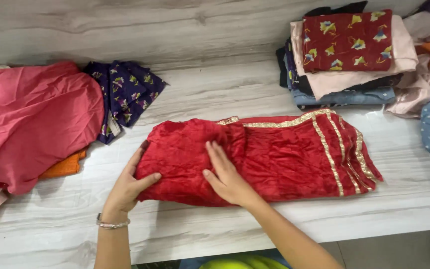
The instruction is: Folding various pieces of clothing on a surface.
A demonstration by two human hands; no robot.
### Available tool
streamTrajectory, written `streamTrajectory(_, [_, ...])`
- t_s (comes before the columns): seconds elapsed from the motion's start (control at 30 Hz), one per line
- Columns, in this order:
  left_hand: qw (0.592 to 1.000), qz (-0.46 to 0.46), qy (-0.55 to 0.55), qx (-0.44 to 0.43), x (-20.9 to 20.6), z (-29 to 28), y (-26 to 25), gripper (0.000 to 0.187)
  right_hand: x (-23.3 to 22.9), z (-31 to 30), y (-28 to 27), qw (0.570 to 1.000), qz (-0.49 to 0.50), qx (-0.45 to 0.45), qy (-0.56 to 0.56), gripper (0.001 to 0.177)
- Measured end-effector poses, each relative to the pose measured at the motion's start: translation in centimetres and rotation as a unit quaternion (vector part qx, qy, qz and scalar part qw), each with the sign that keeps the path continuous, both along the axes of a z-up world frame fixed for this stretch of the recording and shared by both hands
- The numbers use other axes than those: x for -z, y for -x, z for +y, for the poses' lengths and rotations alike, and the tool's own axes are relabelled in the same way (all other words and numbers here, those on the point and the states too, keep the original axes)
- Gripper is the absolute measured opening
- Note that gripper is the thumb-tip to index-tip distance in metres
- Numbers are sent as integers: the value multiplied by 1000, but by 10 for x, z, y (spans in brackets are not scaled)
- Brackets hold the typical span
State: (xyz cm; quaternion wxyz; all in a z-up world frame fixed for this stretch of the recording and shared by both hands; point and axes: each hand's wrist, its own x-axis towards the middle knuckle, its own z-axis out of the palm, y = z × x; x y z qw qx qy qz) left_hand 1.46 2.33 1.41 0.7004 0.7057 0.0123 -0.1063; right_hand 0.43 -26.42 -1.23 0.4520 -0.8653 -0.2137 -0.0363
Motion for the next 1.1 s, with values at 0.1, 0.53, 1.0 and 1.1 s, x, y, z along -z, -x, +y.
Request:
streamTrajectory(0.1, [994,-31,102,-14,-46,-10,-2,90,42,39,-10,1000,19,1,-21,69])
streamTrajectory(0.53, [903,-301,-268,147,-83,-248,33,107,-3,-131,-22,690,323,104,-639,69])
streamTrajectory(1.0, [776,-382,-467,184,-35,-192,69,98,-25,-202,-8,947,81,111,-289,47])
streamTrajectory(1.1, [772,-392,-472,166,-23,-194,62,97,-10,-218,-8,965,19,76,-252,34])
